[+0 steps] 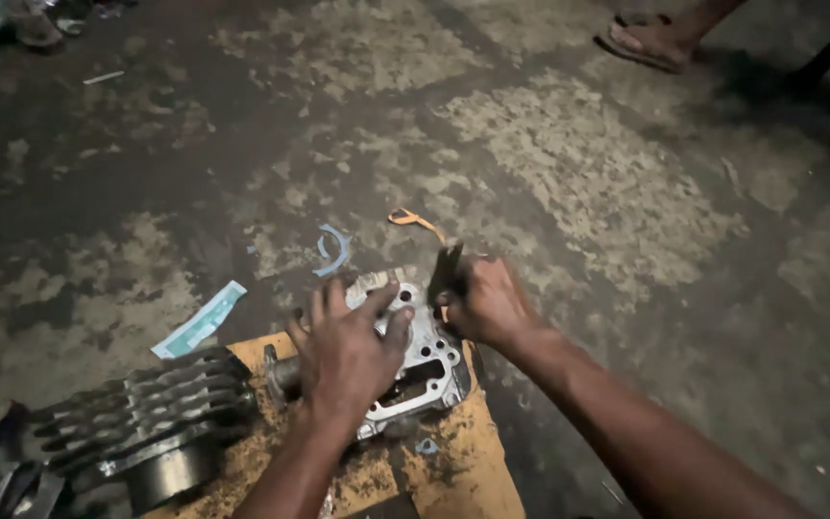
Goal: The person sits on the workshop floor and uses a flat file to file the gasket surface of a motorcycle engine cylinder head, steadying the part with the other hand. They reposition and turn the cylinder head repeatedly to file different edges of the surface.
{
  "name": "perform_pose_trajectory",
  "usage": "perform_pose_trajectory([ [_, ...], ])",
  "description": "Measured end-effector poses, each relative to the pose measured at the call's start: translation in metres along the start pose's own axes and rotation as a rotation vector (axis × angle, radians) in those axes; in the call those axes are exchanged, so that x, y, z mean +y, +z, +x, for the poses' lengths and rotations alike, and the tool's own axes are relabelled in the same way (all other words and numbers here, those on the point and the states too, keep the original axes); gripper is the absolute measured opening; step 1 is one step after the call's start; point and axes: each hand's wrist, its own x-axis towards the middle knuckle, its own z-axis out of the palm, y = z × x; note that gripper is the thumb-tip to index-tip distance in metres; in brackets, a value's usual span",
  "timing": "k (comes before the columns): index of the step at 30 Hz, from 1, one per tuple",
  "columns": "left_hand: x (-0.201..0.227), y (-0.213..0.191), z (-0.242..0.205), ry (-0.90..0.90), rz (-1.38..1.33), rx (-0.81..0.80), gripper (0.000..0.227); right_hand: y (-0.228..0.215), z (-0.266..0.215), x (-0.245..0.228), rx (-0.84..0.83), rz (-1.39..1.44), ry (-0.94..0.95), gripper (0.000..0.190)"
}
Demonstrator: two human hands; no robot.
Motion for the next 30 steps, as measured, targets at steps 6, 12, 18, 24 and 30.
perform_pose_trajectory([
  [6,0.000,0.004,0.000,0.021,-0.012,0.017,0.051,0.000,0.011,-0.002,-0.059,-0.106,0.163,0.013],
  [12,0.000,0.004,0.003,0.027,0.051,-0.078,0.050,-0.009,0.011,0.001,-0.138,-0.092,-0.045,0.013],
  [18,-0.002,0.004,0.004,0.032,0.001,-0.058,0.053,-0.033,0.028,0.009,-0.285,-0.061,-0.461,0.015],
  [24,-0.001,0.002,0.003,0.024,0.014,-0.075,0.050,-0.028,0.025,0.015,-0.310,-0.038,-0.212,0.014],
  [30,0.000,0.001,0.001,0.014,0.003,-0.071,0.052,-0.025,0.015,0.028,-0.111,-0.004,-0.063,0.012],
])
